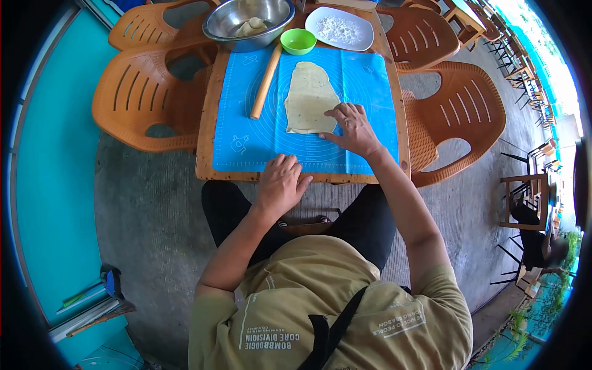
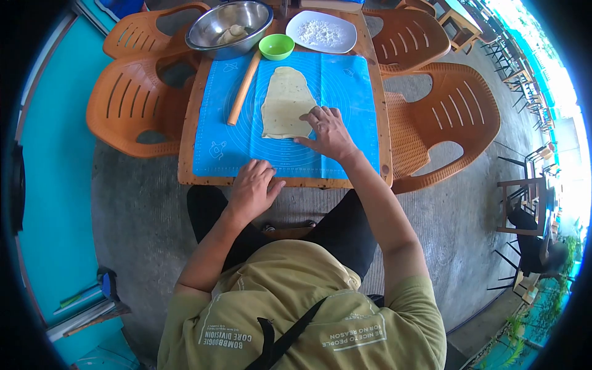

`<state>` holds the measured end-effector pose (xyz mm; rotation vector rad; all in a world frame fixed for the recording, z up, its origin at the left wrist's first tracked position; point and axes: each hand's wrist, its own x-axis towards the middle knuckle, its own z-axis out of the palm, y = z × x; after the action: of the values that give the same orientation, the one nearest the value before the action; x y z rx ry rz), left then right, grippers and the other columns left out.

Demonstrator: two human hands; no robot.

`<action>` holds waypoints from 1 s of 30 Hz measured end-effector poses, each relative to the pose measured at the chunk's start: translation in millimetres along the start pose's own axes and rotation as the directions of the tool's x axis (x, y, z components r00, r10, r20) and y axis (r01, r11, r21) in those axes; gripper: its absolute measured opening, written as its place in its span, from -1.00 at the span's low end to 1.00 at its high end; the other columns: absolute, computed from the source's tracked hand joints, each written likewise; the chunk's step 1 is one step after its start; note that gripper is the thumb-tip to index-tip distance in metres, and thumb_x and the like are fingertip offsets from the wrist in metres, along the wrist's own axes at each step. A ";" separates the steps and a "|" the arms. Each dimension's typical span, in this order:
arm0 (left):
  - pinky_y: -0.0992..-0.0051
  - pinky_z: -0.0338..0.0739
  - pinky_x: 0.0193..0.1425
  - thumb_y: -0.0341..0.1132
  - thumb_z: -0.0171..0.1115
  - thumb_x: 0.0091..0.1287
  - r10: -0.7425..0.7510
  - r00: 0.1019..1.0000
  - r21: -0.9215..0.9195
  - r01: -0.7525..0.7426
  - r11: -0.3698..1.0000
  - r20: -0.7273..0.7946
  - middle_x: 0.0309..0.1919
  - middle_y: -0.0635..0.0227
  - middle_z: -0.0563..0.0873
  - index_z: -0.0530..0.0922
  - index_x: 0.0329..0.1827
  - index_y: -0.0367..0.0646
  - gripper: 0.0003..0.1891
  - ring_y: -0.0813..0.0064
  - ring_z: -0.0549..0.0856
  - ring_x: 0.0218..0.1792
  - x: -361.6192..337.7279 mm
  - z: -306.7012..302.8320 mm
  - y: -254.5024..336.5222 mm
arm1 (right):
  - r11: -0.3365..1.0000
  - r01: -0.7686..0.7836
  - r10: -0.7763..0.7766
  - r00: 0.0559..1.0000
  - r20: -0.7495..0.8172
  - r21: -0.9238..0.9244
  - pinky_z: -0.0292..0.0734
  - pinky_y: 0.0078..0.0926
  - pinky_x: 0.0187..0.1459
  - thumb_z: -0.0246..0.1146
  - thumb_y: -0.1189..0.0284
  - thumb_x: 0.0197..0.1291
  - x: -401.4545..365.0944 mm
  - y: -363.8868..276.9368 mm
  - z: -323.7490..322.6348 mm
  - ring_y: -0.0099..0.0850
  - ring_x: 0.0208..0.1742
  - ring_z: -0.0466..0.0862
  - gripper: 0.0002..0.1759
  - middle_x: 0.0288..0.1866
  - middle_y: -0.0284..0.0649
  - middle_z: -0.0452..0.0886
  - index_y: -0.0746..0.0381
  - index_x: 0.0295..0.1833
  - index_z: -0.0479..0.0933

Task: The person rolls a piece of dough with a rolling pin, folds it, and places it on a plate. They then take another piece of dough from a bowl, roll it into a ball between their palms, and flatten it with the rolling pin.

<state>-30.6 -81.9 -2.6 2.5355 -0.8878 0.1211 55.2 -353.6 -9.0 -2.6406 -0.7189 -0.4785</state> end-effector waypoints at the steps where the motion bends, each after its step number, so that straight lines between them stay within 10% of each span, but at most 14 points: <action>1: 0.17 0.55 0.27 -0.15 0.45 0.45 0.002 1.000 0.000 -0.002 1.000 0.001 -0.01 0.23 0.73 0.75 -0.01 -0.31 -0.66 0.20 0.67 0.12 0.1 0.1 0.3 | 0.999 -0.041 0.041 0.999 0.009 0.005 0.39 -0.13 0.27 0.58 0.02 0.22 0.9 1.7 1.0 -0.17 0.17 0.64 -0.45 0.09 -0.19 0.68 0.15 0.16 0.70; 19: 0.15 0.56 0.30 -0.11 0.41 0.50 -0.047 0.988 0.014 0.045 0.999 0.150 -0.02 0.20 0.72 0.75 0.01 -0.30 -0.65 0.17 0.67 0.14 26.4 -10.3 -5.2 | 1.000 0.000 -0.001 0.999 -0.054 -0.008 0.44 -0.15 0.26 0.52 0.16 0.31 -10.0 -2.8 12.0 -0.20 0.16 0.66 -0.59 0.07 -0.21 0.70 0.16 0.12 0.70; 24: 0.06 0.46 0.48 -0.19 0.26 0.60 0.116 0.986 0.182 -0.093 0.979 -0.119 0.25 0.12 0.66 0.69 0.28 -0.30 -0.62 0.15 0.62 0.33 48.5 11.4 -11.8 | 0.998 -0.055 0.055 0.998 -0.036 0.005 0.44 -0.15 0.22 0.54 0.15 0.28 -9.8 -19.5 11.2 -0.19 0.13 0.66 -0.57 0.02 -0.19 0.67 0.17 0.11 0.70; 30: 0.02 0.19 0.76 -0.22 0.15 0.66 0.114 0.992 0.168 -0.104 0.980 -0.052 0.60 0.00 0.48 0.51 0.53 -0.36 -0.50 0.07 0.39 0.67 37.3 27.9 -8.8 | 0.990 -0.138 0.138 0.989 -0.057 -0.010 0.49 -0.11 0.16 0.47 0.23 0.35 -17.4 -30.2 10.6 -0.16 0.14 0.65 -0.62 0.02 -0.17 0.64 0.22 0.14 0.67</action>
<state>2.5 -109.4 -22.6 2.6176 -1.0308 0.3168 27.3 -332.0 -17.9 -2.6554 -0.5131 -0.5181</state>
